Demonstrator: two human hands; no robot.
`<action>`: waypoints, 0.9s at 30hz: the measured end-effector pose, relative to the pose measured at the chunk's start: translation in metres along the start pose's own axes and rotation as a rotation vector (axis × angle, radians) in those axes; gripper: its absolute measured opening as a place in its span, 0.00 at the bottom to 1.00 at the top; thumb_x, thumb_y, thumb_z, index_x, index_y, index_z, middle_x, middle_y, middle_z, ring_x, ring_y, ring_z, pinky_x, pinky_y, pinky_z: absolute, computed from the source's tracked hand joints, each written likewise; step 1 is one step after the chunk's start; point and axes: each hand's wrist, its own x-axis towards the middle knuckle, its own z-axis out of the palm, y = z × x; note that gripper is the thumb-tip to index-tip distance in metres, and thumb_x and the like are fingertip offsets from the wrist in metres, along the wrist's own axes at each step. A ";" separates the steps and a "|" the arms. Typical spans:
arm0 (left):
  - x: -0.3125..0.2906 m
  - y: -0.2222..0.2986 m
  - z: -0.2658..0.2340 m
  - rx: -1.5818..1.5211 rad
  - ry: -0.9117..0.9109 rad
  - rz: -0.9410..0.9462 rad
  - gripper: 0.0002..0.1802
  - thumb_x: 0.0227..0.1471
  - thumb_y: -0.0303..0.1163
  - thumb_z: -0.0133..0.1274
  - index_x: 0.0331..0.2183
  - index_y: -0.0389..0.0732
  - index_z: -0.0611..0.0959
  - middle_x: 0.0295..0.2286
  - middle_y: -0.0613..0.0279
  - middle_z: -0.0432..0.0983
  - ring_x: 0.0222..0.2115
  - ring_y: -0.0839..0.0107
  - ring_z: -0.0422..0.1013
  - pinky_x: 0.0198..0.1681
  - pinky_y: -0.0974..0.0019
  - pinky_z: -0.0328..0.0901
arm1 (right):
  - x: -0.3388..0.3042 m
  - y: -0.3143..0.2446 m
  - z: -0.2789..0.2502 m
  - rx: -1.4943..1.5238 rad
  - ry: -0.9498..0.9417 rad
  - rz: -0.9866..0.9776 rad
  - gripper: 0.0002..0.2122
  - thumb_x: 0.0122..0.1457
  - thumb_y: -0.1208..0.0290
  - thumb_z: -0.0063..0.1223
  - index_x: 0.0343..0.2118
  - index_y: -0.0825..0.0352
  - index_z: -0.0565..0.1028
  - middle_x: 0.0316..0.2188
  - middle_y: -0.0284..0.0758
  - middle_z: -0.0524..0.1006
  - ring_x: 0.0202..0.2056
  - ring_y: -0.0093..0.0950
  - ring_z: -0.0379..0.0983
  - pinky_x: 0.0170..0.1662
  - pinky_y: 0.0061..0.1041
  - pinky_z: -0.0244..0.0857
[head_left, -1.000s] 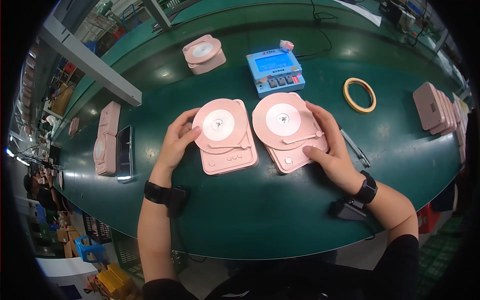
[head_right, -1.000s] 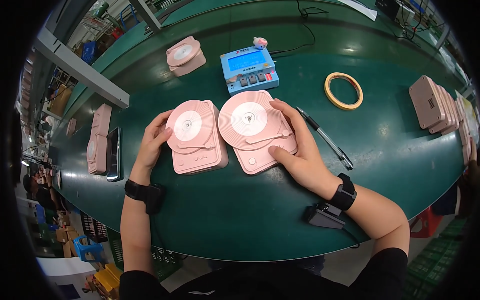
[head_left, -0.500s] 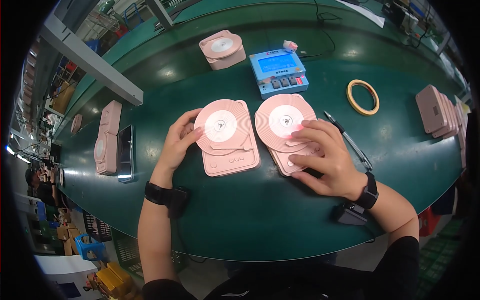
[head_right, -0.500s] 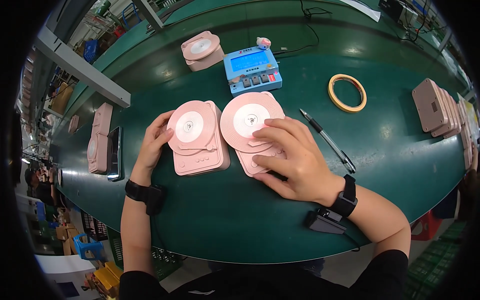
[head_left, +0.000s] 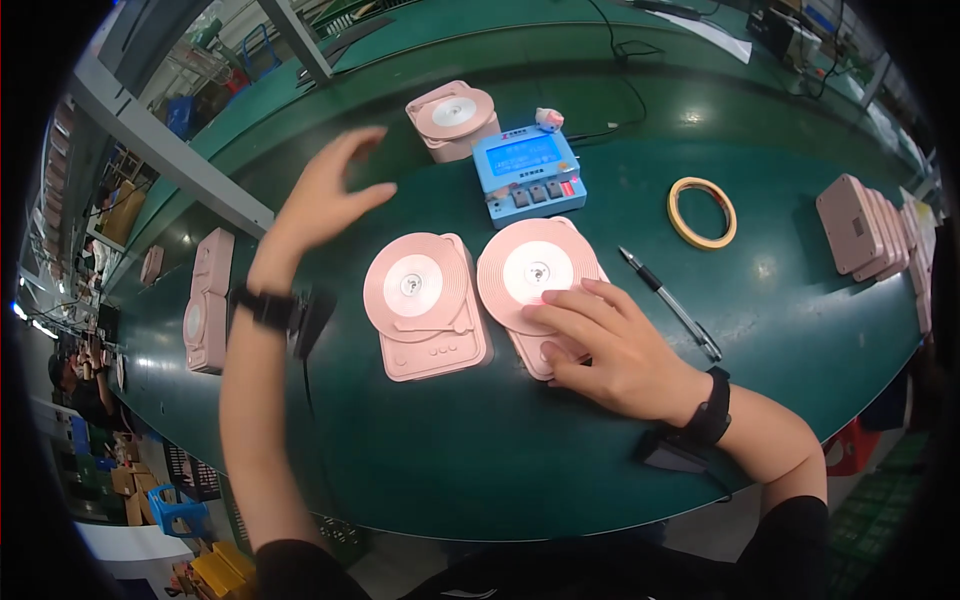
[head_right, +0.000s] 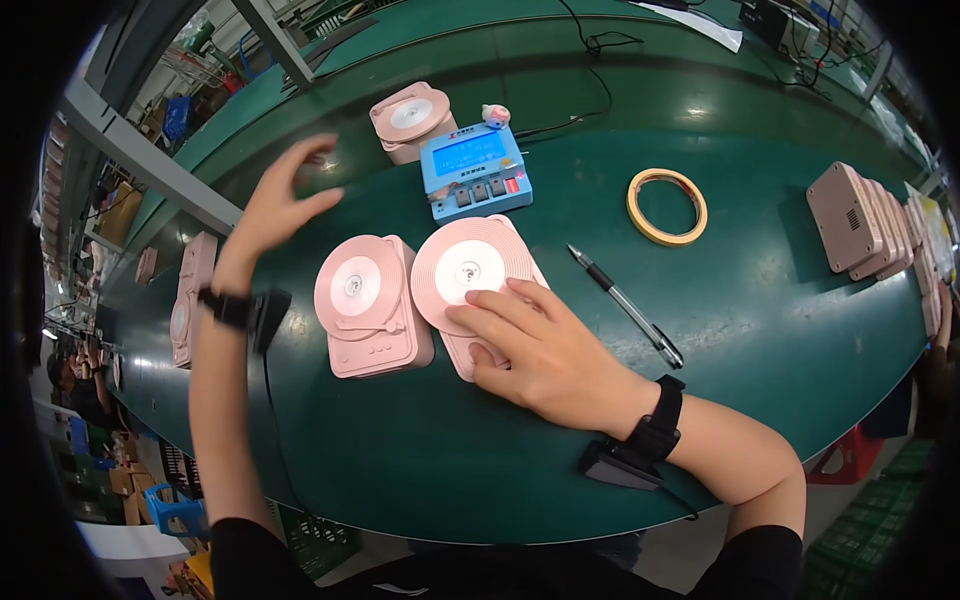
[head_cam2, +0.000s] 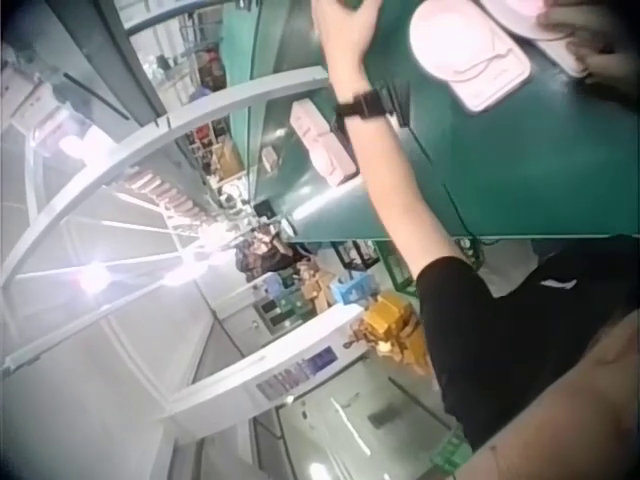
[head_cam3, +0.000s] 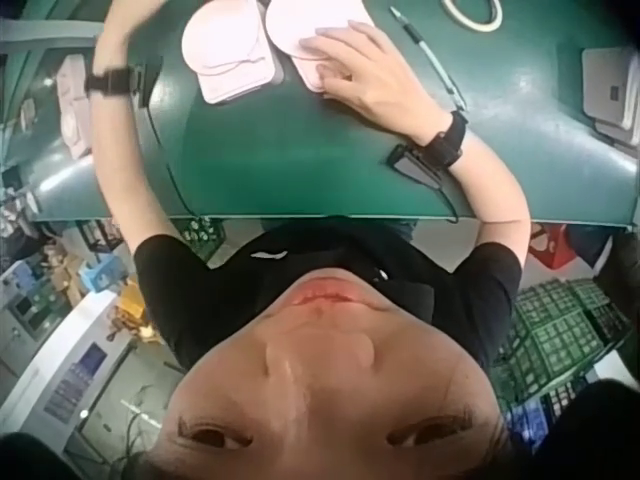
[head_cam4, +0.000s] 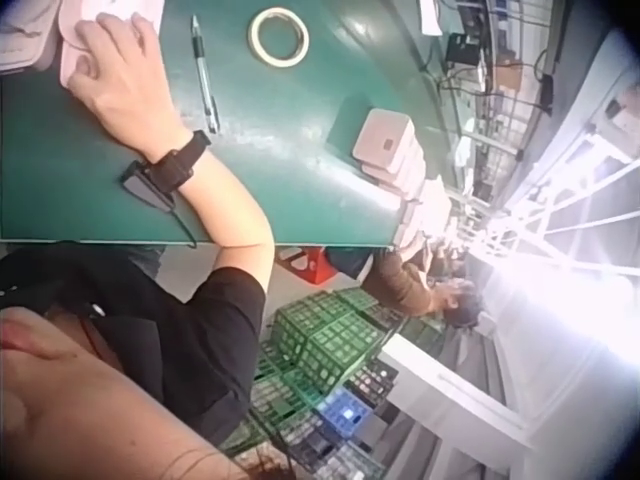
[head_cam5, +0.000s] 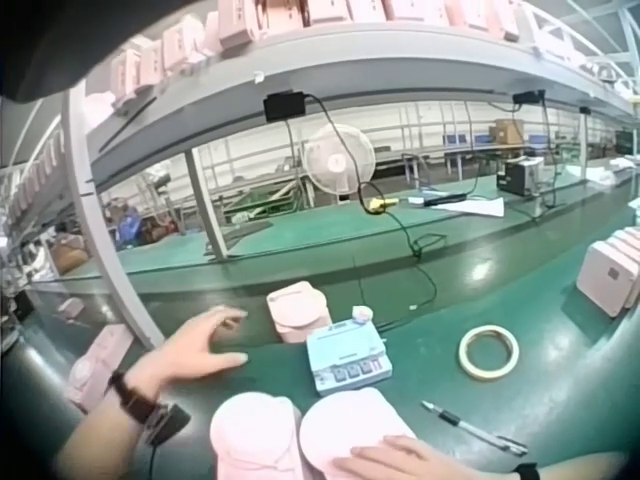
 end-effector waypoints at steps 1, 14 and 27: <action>0.029 -0.005 0.005 0.141 -0.004 0.125 0.38 0.39 0.34 0.61 0.54 0.43 0.67 0.50 0.55 0.67 0.51 0.61 0.64 0.53 0.63 0.60 | 0.001 -0.001 0.001 -0.003 -0.002 0.002 0.06 0.47 0.75 0.57 0.27 0.64 0.72 0.46 0.39 0.72 0.48 0.39 0.68 0.52 0.44 0.60; 0.161 0.006 0.042 0.896 -0.171 0.659 0.44 0.28 0.29 0.64 0.52 0.44 0.65 0.49 0.51 0.66 0.49 0.56 0.65 0.51 0.60 0.63 | 0.000 0.004 0.006 0.050 0.040 -0.025 0.05 0.47 0.76 0.56 0.25 0.66 0.71 0.46 0.41 0.72 0.47 0.38 0.69 0.50 0.38 0.63; -0.046 0.022 -0.014 0.625 -0.181 -0.655 0.55 0.22 0.58 0.62 0.53 0.40 0.67 0.46 0.43 0.69 0.44 0.50 0.70 0.46 0.58 0.66 | 0.001 0.007 -0.005 0.195 -0.096 -0.093 0.09 0.44 0.73 0.60 0.25 0.70 0.71 0.45 0.43 0.70 0.47 0.40 0.66 0.47 0.35 0.65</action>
